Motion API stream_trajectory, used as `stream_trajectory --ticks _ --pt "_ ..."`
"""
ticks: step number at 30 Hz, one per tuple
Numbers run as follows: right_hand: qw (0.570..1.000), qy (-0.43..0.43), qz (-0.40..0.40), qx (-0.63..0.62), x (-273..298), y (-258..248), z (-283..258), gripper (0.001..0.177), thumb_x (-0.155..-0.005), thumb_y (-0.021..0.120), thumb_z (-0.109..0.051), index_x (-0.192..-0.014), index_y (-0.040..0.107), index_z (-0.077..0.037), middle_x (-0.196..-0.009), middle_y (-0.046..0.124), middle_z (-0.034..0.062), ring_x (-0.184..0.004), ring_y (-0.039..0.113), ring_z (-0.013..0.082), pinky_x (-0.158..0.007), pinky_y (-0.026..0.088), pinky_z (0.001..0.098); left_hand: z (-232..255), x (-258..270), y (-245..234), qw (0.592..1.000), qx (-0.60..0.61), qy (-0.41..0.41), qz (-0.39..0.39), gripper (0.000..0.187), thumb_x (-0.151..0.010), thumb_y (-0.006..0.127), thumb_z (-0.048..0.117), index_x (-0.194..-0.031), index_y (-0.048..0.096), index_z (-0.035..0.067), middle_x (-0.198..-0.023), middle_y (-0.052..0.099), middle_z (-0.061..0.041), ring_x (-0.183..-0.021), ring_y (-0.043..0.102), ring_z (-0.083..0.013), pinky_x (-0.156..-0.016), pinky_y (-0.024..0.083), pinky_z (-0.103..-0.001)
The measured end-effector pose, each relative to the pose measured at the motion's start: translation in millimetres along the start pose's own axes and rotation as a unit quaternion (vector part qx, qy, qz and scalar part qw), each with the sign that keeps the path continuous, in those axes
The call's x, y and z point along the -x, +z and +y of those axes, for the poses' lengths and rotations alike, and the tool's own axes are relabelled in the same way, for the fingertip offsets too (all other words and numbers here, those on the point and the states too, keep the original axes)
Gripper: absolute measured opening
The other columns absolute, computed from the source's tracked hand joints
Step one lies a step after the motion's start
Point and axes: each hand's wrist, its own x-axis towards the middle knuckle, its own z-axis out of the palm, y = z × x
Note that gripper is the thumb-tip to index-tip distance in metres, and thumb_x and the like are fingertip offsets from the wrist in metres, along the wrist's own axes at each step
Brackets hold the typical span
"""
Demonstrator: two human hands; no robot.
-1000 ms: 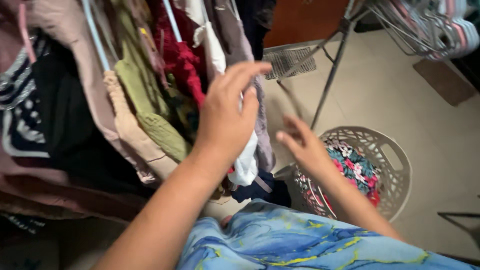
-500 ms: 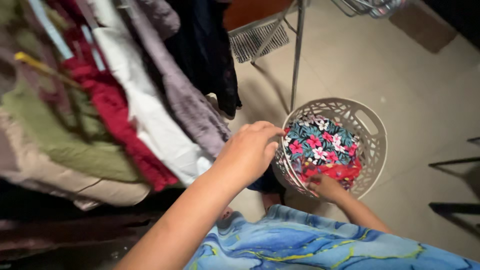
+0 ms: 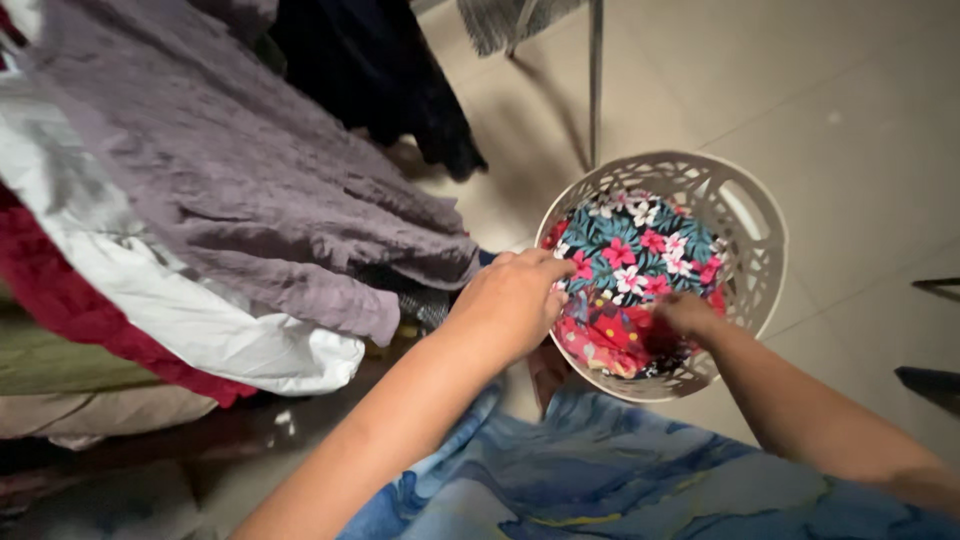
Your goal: The person takes clothes from a laundry basket, places them on hangers, and hangs them on a clothing rack. The person handles a red top, a white and checkered top, a purple top, and a black floral top, one at a time.
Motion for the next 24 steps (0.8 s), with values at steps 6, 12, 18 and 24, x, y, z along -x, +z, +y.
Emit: stream_trajectory --ticks 6,12,18,24 --pt "0.941 0.174 -0.023 -0.290 -54.4 -19.2 -0.3 0.024 -0.098 0.065 -0.016 -0.113 0.064 0.003 -0.093 0.068 0.0186 -0.073 0.068 0.0314 -0.056 0.058 0.0441 -23.7 -15.5 15.7 0.999 0.004 -0.029 -0.022 0.036 -0.086 0.067 0.017 -0.122 0.070 0.009 -0.126 0.068 -0.013 -0.114 0.062 -0.0364 -0.101 0.047 -0.046" --pt "0.873 0.294 -0.061 -0.384 -70.6 -34.6 25.9 0.025 -0.100 0.061 -0.031 -0.110 0.065 -0.008 -0.097 0.070 0.0117 -0.080 0.070 0.0264 -0.059 0.057 0.0400 -46.6 -27.6 41.6 0.994 0.023 -0.091 -0.059 0.040 -0.088 0.063 0.018 -0.127 0.067 0.010 -0.131 0.065 -0.013 -0.118 0.059 -0.0375 -0.102 0.045 -0.046" --pt "0.812 0.283 -0.133 -0.493 -72.2 3.2 14.0 0.029 -0.094 0.071 -0.036 -0.110 0.065 -0.013 -0.101 0.070 0.0044 -0.084 0.071 0.0232 -0.068 0.065 0.0408 -54.9 -29.8 50.6 0.989 0.024 -0.113 -0.096 0.043 -0.091 0.059 0.020 -0.133 0.062 0.010 -0.135 0.062 -0.013 -0.125 0.055 -0.0365 -0.106 0.042 -0.045" --pt "0.945 0.185 -0.028 -0.268 -67.7 32.0 -37.9 0.041 -0.081 0.081 -0.020 -0.113 0.055 -0.015 -0.088 0.067 0.0078 -0.074 0.067 0.0273 -0.059 0.060 0.0465 -58.8 -33.5 45.6 0.986 -0.004 -0.127 -0.104 0.045 -0.091 0.060 0.021 -0.135 0.060 0.014 -0.137 0.060 -0.012 -0.126 0.053 -0.0351 -0.107 0.040 -0.044"
